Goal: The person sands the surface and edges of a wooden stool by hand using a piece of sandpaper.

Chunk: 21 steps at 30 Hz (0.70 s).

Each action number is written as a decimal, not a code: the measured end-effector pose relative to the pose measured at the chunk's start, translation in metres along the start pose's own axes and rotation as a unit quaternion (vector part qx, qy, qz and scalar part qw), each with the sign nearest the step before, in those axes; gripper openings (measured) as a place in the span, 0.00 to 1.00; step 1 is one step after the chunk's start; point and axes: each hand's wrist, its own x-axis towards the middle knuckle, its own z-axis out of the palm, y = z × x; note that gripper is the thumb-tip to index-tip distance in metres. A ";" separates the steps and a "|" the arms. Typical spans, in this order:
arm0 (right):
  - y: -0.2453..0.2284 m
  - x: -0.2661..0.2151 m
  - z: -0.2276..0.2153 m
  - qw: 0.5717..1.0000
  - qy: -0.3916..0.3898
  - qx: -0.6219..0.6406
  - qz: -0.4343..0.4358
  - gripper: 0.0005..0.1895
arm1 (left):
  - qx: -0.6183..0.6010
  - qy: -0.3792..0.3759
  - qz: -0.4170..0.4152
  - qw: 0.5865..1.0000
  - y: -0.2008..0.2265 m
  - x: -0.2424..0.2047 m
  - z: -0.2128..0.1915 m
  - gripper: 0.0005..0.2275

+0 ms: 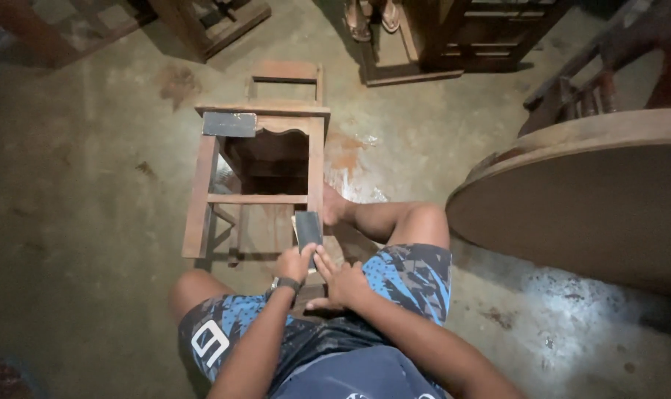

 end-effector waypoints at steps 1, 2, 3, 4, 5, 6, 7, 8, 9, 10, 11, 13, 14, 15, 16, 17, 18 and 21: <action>0.005 0.005 -0.005 1.000 -0.001 -0.001 0.000 0.59 | -0.001 0.000 0.000 1.000 0.006 0.006 -0.004 0.30; 0.010 0.010 -0.009 1.000 0.021 0.015 0.004 0.61 | -0.056 0.010 0.016 0.998 0.012 0.012 -0.007 0.27; 0.015 0.016 -0.016 0.998 0.046 0.030 0.009 0.62 | -0.111 0.021 0.034 0.993 0.019 0.020 -0.013 0.25; 0.022 0.030 -0.019 0.998 0.047 0.029 0.009 0.62 | -0.113 0.022 0.036 0.993 0.035 0.022 -0.023 0.25; 0.027 0.041 -0.020 0.997 0.066 0.018 0.019 0.62 | -0.088 0.036 0.046 0.994 0.049 0.021 -0.031 0.28; 0.032 0.052 -0.020 0.996 0.085 0.007 0.029 0.61 | -0.064 0.051 0.056 0.995 0.062 0.019 -0.040 0.31; 0.033 0.054 -0.020 0.996 0.089 0.002 0.030 0.61 | -0.069 0.054 0.059 0.994 0.067 0.016 -0.043 0.31; 0.034 0.058 -0.019 0.996 0.085 0.006 0.028 0.61 | -0.047 0.055 0.063 0.995 0.072 0.013 -0.046 0.31; 0.031 0.059 -0.015 0.997 0.077 0.011 0.020 0.61 | -0.024 0.054 0.062 0.996 0.072 0.007 -0.049 0.32; 0.029 0.050 -0.015 0.997 0.077 0.006 0.017 0.61 | -0.027 0.057 0.059 0.996 0.069 -0.001 -0.048 0.32; 0.024 0.042 -0.010 0.999 0.052 0.000 0.012 0.61 | -0.051 0.026 0.042 0.997 0.060 -0.009 -0.045 0.31; 0.015 0.034 0.010 1.000 0.021 -0.010 -0.006 0.61 | -0.079 -0.001 0.010 0.997 0.038 -0.019 -0.031 0.30; 0.011 0.032 0.026 0.998 0.054 0.014 -0.001 0.65 | -0.037 -0.020 0.020 0.999 0.024 -0.022 -0.021 0.30; 0.007 0.033 0.039 0.995 0.090 0.036 -0.002 0.70 | 0.003 -0.035 0.028 0.999 0.009 -0.023 -0.016 0.32; 0.005 0.032 0.036 0.996 0.085 0.031 -0.020 0.70 | -0.002 -0.027 0.010 1.000 0.014 -0.025 -0.017 0.32; 0.005 0.031 0.028 0.996 0.074 0.040 -0.009 0.72 | 0.003 -0.026 0.026 0.999 0.022 -0.025 -0.022 0.31; 0.004 0.029 0.020 0.997 0.063 0.049 0.003 0.73 | 0.009 -0.025 0.042 0.999 0.030 -0.026 -0.028 0.31; 0.030 0.052 0.005 0.986 0.118 0.121 -0.007 0.73 | -0.020 -0.010 0.051 0.998 0.047 0.011 -0.027 0.34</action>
